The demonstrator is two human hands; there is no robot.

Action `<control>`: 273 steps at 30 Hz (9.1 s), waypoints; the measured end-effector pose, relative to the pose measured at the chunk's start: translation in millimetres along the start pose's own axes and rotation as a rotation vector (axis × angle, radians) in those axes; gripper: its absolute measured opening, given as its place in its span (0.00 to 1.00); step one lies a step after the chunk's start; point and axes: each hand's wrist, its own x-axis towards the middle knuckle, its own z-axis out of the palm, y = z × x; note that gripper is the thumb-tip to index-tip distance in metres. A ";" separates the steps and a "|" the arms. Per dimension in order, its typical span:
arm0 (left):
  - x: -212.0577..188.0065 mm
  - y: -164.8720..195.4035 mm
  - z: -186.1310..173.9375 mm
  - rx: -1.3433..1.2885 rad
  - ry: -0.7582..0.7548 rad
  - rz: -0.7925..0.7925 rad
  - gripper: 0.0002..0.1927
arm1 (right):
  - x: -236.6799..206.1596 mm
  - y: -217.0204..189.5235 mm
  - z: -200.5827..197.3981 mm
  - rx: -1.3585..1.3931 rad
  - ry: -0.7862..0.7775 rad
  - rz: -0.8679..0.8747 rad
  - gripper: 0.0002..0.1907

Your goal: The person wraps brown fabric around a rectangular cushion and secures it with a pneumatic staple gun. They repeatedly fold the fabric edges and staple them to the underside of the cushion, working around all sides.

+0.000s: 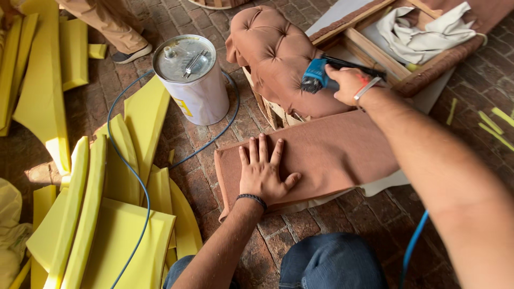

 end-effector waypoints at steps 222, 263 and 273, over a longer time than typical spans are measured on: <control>234.4 153.1 10.2 -0.556 -0.717 0.100 0.31 | -196.7 14.3 130.5 1.765 1.493 1.210 0.23; 121.3 236.8 56.7 0.244 -0.199 0.545 0.38 | -248.6 -22.3 118.8 1.750 1.303 0.740 0.13; 124.3 231.7 76.8 0.222 -0.107 0.510 0.34 | -107.1 -123.1 14.8 0.194 0.016 -0.421 0.35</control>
